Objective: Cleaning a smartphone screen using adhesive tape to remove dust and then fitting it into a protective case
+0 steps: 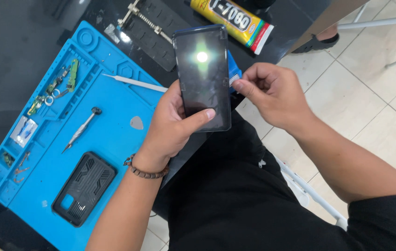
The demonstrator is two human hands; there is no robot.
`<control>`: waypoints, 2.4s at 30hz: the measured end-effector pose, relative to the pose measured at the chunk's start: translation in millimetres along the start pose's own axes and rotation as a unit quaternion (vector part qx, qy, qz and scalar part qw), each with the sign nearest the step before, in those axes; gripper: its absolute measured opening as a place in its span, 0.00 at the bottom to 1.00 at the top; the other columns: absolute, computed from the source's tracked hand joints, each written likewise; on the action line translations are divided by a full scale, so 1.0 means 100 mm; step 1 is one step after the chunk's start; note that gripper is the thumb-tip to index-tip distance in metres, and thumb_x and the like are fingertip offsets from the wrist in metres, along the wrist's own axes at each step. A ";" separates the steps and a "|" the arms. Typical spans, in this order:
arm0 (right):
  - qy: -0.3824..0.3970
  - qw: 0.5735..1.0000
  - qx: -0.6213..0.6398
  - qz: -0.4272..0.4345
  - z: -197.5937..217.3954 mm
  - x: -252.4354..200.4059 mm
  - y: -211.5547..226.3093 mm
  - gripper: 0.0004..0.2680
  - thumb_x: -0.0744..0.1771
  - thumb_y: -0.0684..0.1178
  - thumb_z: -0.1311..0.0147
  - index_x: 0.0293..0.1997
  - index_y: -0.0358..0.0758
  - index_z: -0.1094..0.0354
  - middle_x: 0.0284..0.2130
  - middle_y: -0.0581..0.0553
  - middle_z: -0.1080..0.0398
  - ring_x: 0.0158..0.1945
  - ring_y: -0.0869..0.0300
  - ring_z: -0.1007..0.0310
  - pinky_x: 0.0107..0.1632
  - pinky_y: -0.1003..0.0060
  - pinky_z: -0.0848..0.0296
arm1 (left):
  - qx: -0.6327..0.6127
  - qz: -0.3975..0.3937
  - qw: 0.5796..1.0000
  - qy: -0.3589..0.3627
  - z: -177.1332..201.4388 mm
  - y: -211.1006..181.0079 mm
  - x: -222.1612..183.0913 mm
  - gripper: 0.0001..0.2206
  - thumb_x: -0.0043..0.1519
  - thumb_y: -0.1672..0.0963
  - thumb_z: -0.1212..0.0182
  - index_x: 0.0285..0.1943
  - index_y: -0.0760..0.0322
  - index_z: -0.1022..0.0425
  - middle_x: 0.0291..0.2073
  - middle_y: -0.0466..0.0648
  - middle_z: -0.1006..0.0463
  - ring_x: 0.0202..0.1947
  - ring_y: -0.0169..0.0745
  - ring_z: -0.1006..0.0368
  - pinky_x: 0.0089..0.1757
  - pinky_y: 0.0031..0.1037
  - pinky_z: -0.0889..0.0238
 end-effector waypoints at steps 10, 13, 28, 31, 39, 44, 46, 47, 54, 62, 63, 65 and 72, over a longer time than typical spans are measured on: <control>0.023 0.998 -0.043 0.045 0.05 -0.02 0.05 0.03 0.68 0.43 0.40 0.36 0.42 0.29 0.30 0.53 0.31 0.30 0.68 0.37 0.34 0.74 0.34 | 0.011 0.011 1.000 -0.013 0.00 0.03 0.03 0.24 0.57 0.59 0.33 0.63 0.68 0.32 0.52 0.51 0.22 0.53 0.40 0.23 0.52 0.30 0.26; 0.034 0.996 -0.052 0.068 0.06 -0.05 0.08 0.02 0.68 0.43 0.41 0.36 0.42 0.29 0.30 0.53 0.30 0.30 0.68 0.36 0.33 0.74 0.34 | -0.006 0.004 1.000 -0.022 0.00 0.05 0.02 0.23 0.56 0.62 0.33 0.62 0.68 0.31 0.50 0.51 0.20 0.51 0.40 0.22 0.52 0.29 0.26; 0.149 0.978 0.099 0.104 0.09 -0.22 0.52 0.02 0.68 0.42 0.45 0.38 0.37 0.31 0.29 0.46 0.26 0.28 0.64 0.27 0.33 0.75 0.25 | -0.018 -0.068 0.983 -0.172 0.20 -0.25 -0.48 0.31 0.60 0.63 0.39 0.71 0.65 0.50 0.58 0.57 0.28 0.57 0.46 0.27 0.57 0.38 0.30; 0.176 0.977 0.095 0.081 -0.04 -0.16 0.61 0.00 0.67 0.40 0.44 0.38 0.36 0.29 0.29 0.46 0.26 0.29 0.64 0.25 0.33 0.74 0.22 | -0.080 -0.113 0.980 -0.145 0.26 -0.27 -0.56 0.37 0.62 0.62 0.39 0.79 0.65 0.56 0.64 0.59 0.33 0.59 0.53 0.29 0.47 0.53 0.18; 0.279 0.957 -0.016 0.073 -0.31 -0.07 0.96 0.13 0.67 0.45 0.45 0.58 0.39 0.33 0.30 0.47 0.23 0.28 0.63 0.22 0.32 0.72 0.20 | -0.024 -0.166 0.970 -0.174 0.38 -0.14 -0.61 0.36 0.66 0.58 0.42 0.81 0.66 0.58 0.74 0.54 0.41 0.71 0.48 0.37 0.67 0.40 0.37; 0.327 0.932 -0.032 0.151 -0.45 -0.03 0.92 0.11 0.68 0.44 0.49 0.55 0.38 0.43 0.32 0.48 0.25 0.34 0.63 0.23 0.41 0.69 0.19 | -0.073 -0.098 0.983 -0.140 0.35 -0.28 -0.65 0.39 0.64 0.60 0.42 0.81 0.56 0.64 0.64 0.60 0.34 0.42 0.56 0.20 0.31 0.41 0.16; 0.341 0.925 -0.053 0.161 -0.49 -0.01 0.91 0.10 0.68 0.44 0.50 0.53 0.40 0.45 0.33 0.49 0.26 0.34 0.63 0.23 0.43 0.69 0.21 | -0.061 -0.109 0.984 -0.124 0.35 -0.30 -0.66 0.40 0.63 0.58 0.40 0.81 0.57 0.65 0.65 0.60 0.35 0.46 0.55 0.21 0.34 0.41 0.15; 0.335 0.926 -0.070 0.158 -0.51 0.00 0.90 0.09 0.68 0.45 0.49 0.52 0.40 0.45 0.34 0.50 0.25 0.35 0.64 0.23 0.41 0.69 0.22 | -0.060 -0.103 0.986 -0.121 0.35 -0.30 -0.66 0.42 0.62 0.59 0.39 0.81 0.56 0.67 0.64 0.60 0.35 0.44 0.53 0.21 0.35 0.40 0.15; 0.346 0.919 -0.060 0.181 -0.55 0.04 0.94 0.08 0.68 0.42 0.48 0.46 0.41 0.46 0.33 0.48 0.26 0.31 0.62 0.30 0.37 0.69 0.26 | -0.073 -0.082 0.989 -0.101 0.34 -0.31 -0.64 0.47 0.59 0.61 0.34 0.81 0.54 0.68 0.62 0.59 0.34 0.41 0.49 0.22 0.36 0.37 0.16; 0.353 0.917 -0.094 0.158 -0.54 0.06 0.96 0.08 0.68 0.44 0.47 0.44 0.43 0.46 0.30 0.51 0.27 0.28 0.64 0.32 0.32 0.70 0.29 | -0.062 -0.086 0.988 -0.112 0.35 -0.28 -0.61 0.50 0.55 0.62 0.30 0.81 0.59 0.68 0.67 0.58 0.38 0.54 0.50 0.26 0.43 0.37 0.17; 0.356 0.916 -0.104 0.150 -0.54 0.06 0.96 0.08 0.68 0.45 0.46 0.44 0.44 0.46 0.29 0.52 0.28 0.27 0.65 0.32 0.30 0.70 0.30 | -0.051 -0.089 0.988 -0.118 0.35 -0.28 -0.61 0.51 0.55 0.61 0.29 0.81 0.60 0.68 0.67 0.58 0.37 0.61 0.50 0.29 0.48 0.38 0.18; 0.356 0.917 -0.113 0.140 -0.54 0.05 1.00 0.08 0.68 0.46 0.46 0.43 0.44 0.46 0.29 0.53 0.26 0.27 0.65 0.32 0.26 0.70 0.33 | -0.070 -0.079 0.988 -0.114 0.34 -0.28 -0.62 0.51 0.55 0.62 0.30 0.81 0.58 0.68 0.65 0.59 0.36 0.52 0.51 0.25 0.41 0.36 0.18; 0.373 0.907 -0.087 0.175 -0.44 0.02 1.15 0.06 0.69 0.45 0.46 0.44 0.44 0.42 0.32 0.52 0.27 0.31 0.62 0.25 0.37 0.68 0.24 | -0.191 -0.074 0.974 -0.093 0.26 -0.26 -0.61 0.49 0.53 0.66 0.31 0.80 0.55 0.63 0.54 0.62 0.33 0.33 0.53 0.24 0.27 0.34 0.22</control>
Point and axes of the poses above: each hand's wrist, its own x-axis towards the middle knuckle, its own z-axis out of the back of the hand, y = z × x, the point moved 2 cm from there along x, towards the middle knuckle
